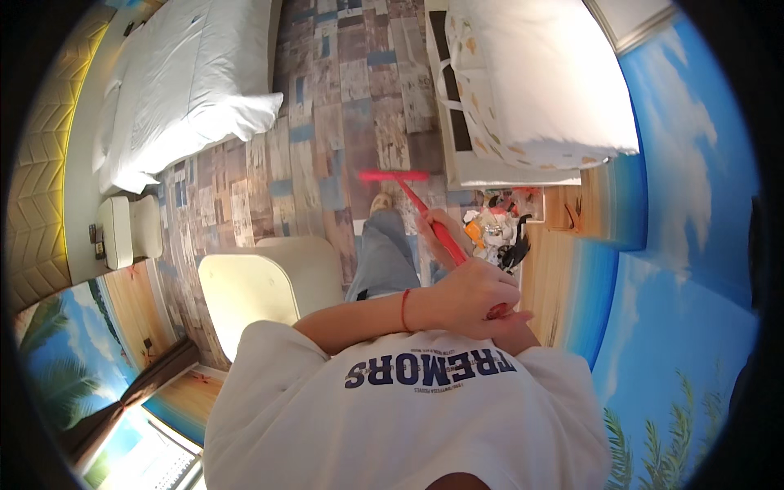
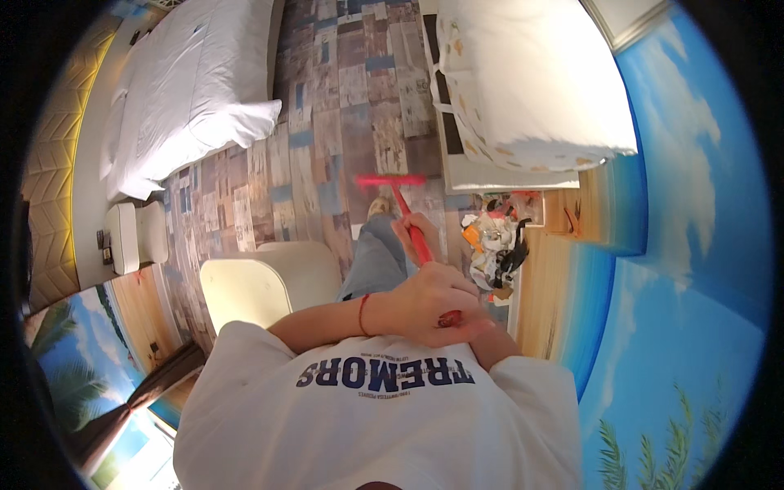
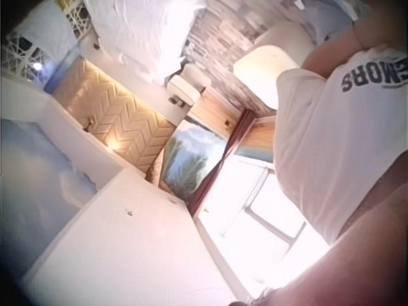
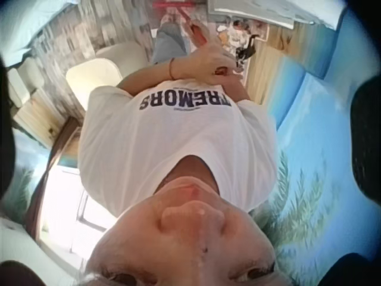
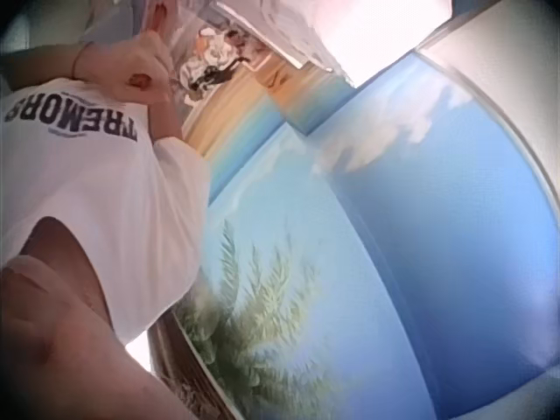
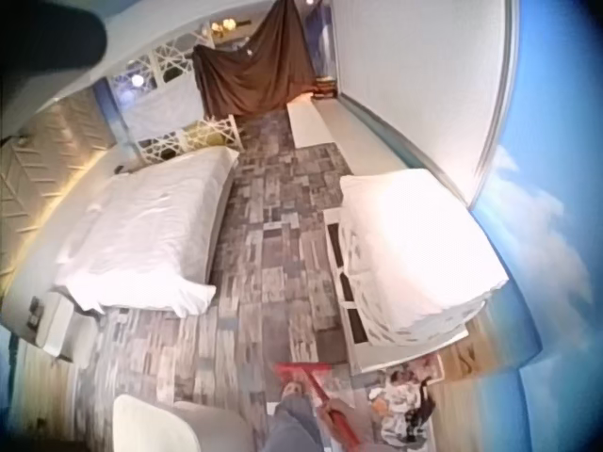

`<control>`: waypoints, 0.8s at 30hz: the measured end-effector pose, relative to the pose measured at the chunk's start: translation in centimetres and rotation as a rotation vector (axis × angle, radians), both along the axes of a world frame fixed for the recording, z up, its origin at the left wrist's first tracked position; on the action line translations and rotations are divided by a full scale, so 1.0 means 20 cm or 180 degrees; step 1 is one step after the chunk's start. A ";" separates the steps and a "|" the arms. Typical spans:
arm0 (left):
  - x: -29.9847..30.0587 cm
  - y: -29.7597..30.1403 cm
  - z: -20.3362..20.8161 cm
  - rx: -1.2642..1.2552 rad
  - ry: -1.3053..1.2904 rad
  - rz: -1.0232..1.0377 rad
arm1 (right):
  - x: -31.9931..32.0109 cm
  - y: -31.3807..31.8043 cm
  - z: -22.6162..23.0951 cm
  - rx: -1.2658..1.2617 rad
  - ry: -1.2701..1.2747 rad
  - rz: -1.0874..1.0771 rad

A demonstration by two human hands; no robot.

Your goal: The person folds a white sheet on a bed and places it on a cabinet. Then the person sweeps the floor with a red broom, gathering debris into a pile near the center of the room.

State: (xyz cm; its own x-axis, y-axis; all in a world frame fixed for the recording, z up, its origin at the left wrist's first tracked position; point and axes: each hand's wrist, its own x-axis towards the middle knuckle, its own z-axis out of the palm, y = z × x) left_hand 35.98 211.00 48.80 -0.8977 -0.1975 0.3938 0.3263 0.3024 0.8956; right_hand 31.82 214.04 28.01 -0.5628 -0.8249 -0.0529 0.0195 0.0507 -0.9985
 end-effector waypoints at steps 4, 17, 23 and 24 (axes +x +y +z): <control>0.05 -0.49 -0.14 -0.0604 0.0189 0.0595 | -0.15 -0.66 -0.32 -0.1241 -0.2298 0.0506; 0.12 -1.45 -0.78 -0.0137 -0.0673 0.0950 | -0.22 -1.62 -0.68 -0.0273 -0.3442 -0.1280; 0.39 -1.56 -0.36 0.0255 -0.0825 0.0012 | 0.14 -1.32 -0.39 -0.0003 -0.2606 -0.1380; 0.41 -1.58 -0.29 0.0322 -0.0786 -0.0081 | 0.19 -1.32 -0.35 0.0204 -0.1665 -0.1195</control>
State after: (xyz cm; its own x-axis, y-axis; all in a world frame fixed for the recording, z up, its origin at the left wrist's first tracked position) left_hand 44.18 179.45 42.94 -0.9693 -0.2008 0.1416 0.1005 0.2018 0.9743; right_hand 35.53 187.71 20.92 -0.6990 -0.5629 -0.4410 0.5308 0.0049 -0.8475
